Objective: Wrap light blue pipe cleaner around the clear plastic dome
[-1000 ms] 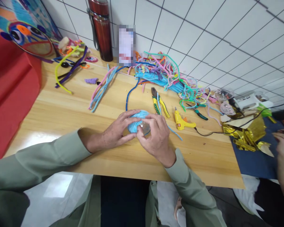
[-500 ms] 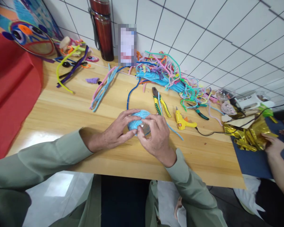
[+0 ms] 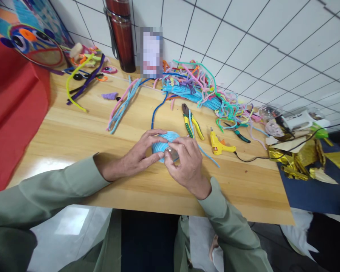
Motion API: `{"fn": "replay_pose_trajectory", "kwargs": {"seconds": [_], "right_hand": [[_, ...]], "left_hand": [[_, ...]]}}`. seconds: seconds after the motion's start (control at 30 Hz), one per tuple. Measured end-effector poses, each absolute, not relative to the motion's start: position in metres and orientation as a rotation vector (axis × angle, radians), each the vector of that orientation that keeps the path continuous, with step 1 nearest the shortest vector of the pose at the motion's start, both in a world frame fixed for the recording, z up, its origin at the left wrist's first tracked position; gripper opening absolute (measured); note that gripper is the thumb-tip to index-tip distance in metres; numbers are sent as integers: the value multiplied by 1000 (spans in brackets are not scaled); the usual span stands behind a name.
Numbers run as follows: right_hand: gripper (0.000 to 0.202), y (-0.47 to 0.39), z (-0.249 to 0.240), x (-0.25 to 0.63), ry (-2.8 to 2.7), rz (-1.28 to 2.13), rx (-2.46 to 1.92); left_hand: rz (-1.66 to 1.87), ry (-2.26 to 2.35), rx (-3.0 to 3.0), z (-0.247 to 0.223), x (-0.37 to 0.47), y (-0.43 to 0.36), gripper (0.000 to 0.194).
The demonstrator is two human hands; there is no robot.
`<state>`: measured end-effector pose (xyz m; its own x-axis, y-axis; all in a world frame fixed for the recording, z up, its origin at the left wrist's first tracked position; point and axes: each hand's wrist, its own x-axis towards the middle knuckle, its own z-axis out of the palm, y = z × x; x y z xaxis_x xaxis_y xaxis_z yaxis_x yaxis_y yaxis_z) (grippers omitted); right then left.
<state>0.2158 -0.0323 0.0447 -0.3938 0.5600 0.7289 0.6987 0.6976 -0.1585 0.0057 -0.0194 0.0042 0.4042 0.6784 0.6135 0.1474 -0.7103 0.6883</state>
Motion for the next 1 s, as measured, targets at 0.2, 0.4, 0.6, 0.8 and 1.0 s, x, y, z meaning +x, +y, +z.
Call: {"fn": "replay_pose_trajectory", "kwargs": {"seconds": [0.2, 0.4, 0.6, 0.8, 1.0], "right_hand": [[20, -34, 46, 215, -2106, -200, -961], [28, -36, 44, 215, -2114, -174, -943], [25, -37, 46, 215, -2111, -174, -917], [26, -36, 45, 215, -2128, -183, -899], [32, -36, 45, 216, -2133, -177, -897]], "left_hand": [[1311, 710, 2124, 3, 5, -17, 41], [1283, 765, 2115, 4, 4, -17, 31], [1275, 785, 2093, 5, 4, -17, 29], [1302, 788, 2101, 5, 4, -17, 24], [1316, 796, 2104, 4, 5, -17, 25]]}}
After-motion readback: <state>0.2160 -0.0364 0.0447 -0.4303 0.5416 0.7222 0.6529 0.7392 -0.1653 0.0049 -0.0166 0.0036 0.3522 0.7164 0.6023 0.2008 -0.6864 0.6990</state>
